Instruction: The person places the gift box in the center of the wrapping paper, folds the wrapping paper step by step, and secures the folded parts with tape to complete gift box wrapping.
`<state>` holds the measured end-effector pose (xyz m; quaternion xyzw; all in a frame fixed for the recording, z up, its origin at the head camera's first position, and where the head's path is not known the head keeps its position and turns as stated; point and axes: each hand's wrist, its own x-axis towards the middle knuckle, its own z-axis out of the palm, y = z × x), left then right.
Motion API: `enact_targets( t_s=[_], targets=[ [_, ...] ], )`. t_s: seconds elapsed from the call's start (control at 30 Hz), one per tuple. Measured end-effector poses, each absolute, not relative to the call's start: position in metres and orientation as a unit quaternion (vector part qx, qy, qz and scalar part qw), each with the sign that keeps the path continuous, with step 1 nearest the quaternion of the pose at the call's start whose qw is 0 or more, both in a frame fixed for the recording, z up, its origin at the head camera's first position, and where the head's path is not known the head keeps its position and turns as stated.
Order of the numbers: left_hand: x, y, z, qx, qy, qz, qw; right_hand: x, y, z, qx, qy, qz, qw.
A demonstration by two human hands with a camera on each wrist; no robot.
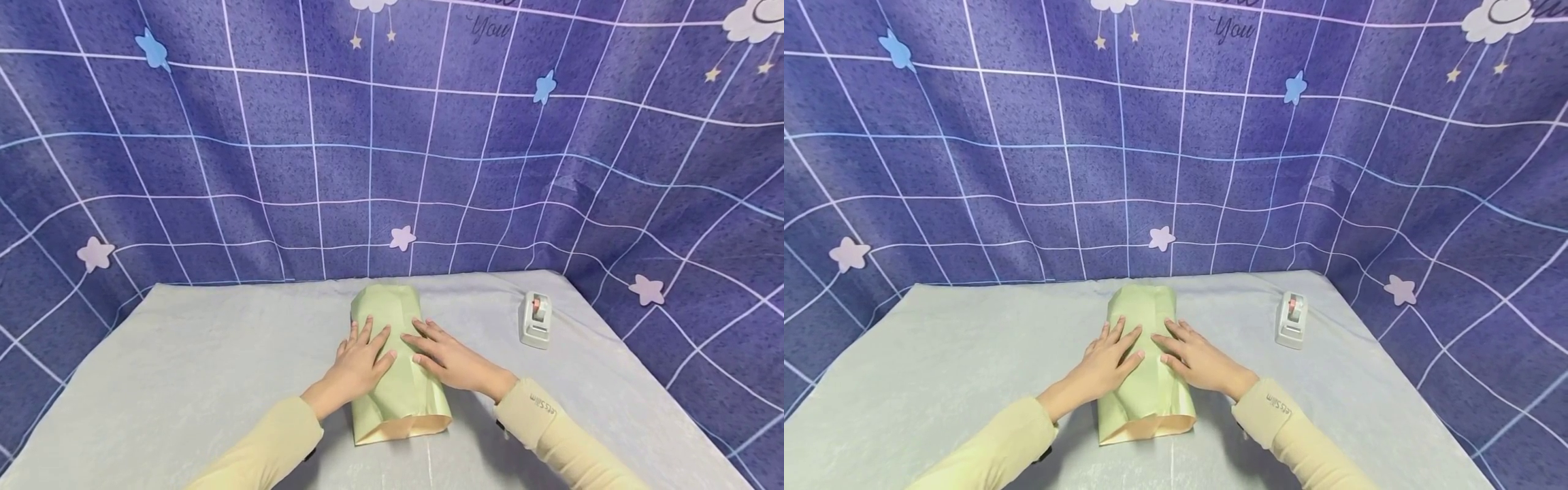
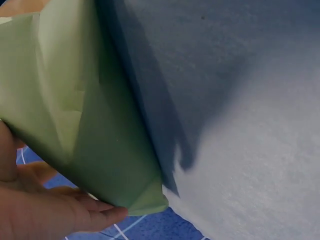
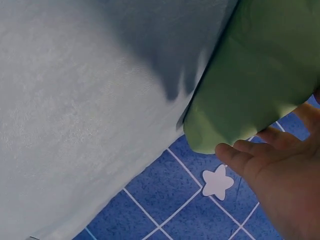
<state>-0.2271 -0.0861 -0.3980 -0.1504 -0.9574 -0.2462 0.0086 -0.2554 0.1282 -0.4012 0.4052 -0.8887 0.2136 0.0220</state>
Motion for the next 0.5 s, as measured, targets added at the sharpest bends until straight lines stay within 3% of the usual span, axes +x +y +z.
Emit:
enact_targets(
  t_s=[0.27, 0.5],
  targets=[
    [-0.230, -0.100, -0.400, -0.159, -0.947, -0.280, 0.019, -0.256, 0.128, -0.402, 0.405, -0.886, 0.224, 0.037],
    [-0.255, -0.111, -0.411, -0.134, -0.929, -0.345, 0.001, -0.259, 0.128, -0.403, 0.406, -0.881, 0.239, 0.047]
  ],
)
